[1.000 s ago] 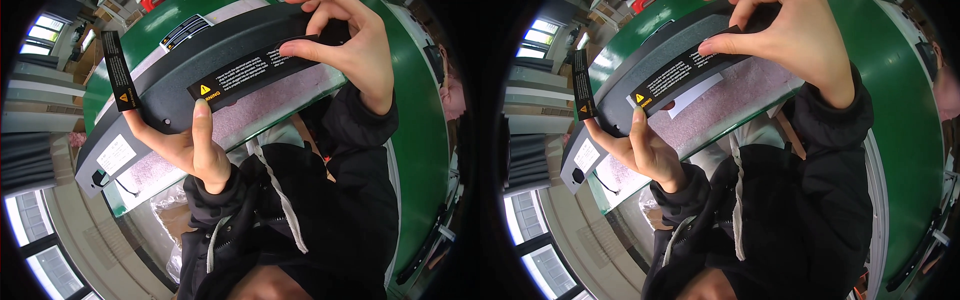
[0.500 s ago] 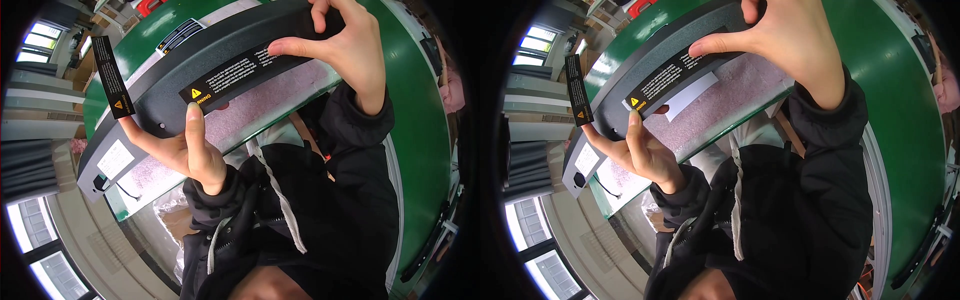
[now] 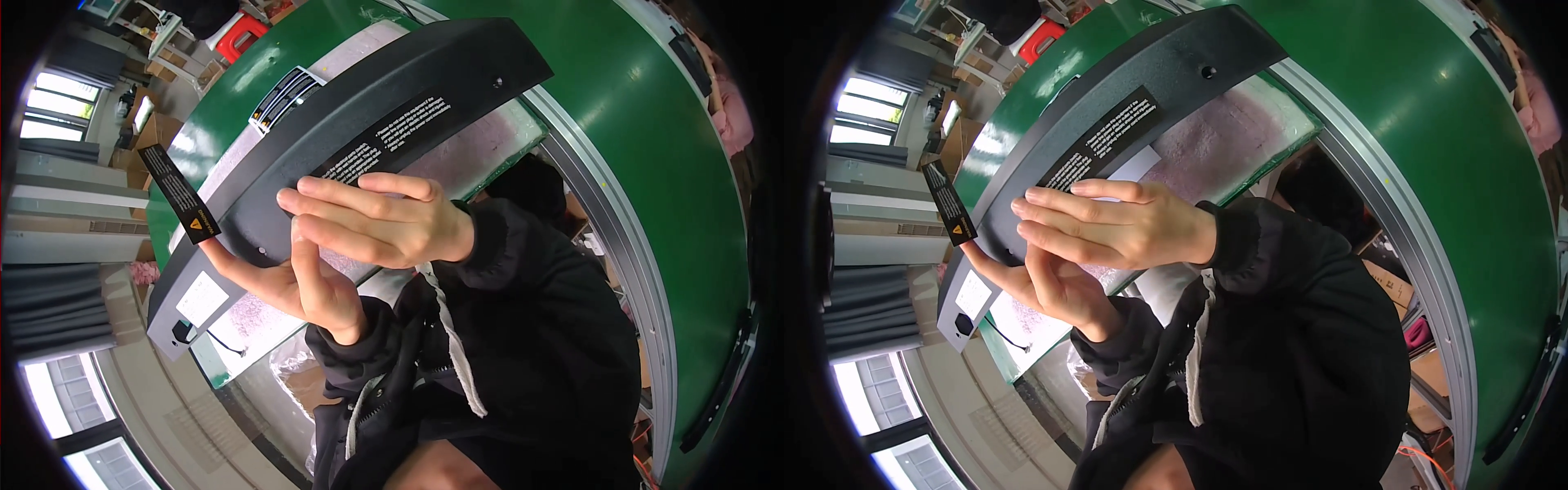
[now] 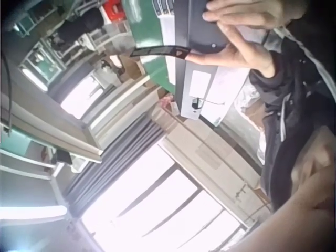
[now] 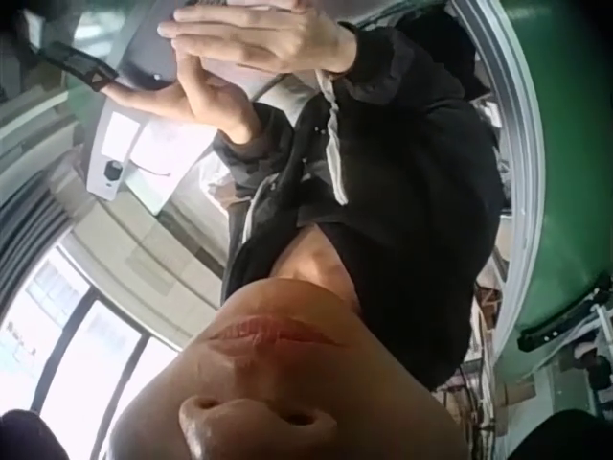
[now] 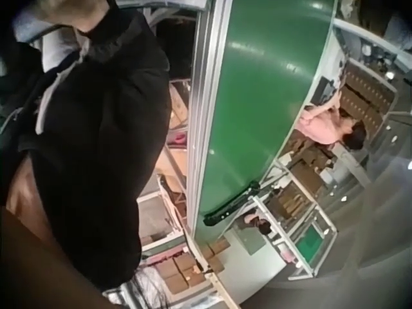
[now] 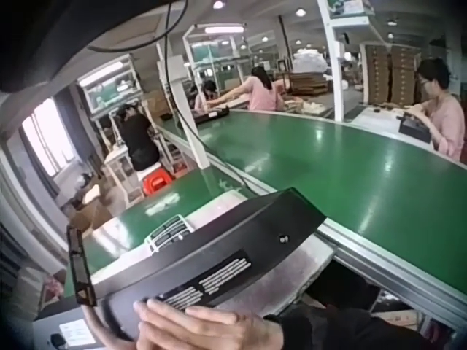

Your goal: Applying warning stickers and labels to plastic components on a factory assembly line.

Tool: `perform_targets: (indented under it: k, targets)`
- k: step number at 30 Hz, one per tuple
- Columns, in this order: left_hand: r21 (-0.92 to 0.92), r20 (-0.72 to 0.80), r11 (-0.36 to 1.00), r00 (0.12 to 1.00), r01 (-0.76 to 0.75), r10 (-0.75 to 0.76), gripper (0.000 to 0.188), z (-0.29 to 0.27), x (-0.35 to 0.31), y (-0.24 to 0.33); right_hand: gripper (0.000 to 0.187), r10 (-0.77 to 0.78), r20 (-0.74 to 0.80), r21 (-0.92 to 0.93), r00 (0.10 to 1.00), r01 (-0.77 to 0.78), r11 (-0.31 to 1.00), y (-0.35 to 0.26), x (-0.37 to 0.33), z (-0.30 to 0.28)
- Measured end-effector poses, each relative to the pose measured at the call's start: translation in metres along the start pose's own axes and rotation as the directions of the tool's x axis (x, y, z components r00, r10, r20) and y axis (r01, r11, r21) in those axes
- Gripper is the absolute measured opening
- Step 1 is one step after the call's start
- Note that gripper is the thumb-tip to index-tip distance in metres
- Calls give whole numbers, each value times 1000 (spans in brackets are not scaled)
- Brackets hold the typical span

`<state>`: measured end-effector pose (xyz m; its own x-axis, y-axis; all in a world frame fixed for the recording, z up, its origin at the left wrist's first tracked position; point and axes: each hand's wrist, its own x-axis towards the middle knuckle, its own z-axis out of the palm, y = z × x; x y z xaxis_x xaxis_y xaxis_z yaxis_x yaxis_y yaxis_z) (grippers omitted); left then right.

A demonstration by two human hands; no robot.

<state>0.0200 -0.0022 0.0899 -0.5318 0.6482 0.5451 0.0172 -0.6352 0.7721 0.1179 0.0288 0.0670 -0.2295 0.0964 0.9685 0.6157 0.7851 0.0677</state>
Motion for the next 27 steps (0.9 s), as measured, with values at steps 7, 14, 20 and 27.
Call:
perform_targets:
  k: [7,14,20,27]
  targets:
    - [-64,-32,997,998,46,-48,81,11,2,12,33,18,-17,-318,1000,-22,948,53,-10,-40]
    - [63,-35,994,996,86,-84,78,8,-1,12,36,54,-184,-249,981,-99,963,28,-1,-33]
    - [-12,-117,991,984,135,-136,72,10,-8,7,28,96,-33,13,995,-95,995,-9,8,6]
    - [-111,-201,989,973,94,-115,77,28,-4,15,29,108,-43,-289,993,-115,950,53,3,-42]
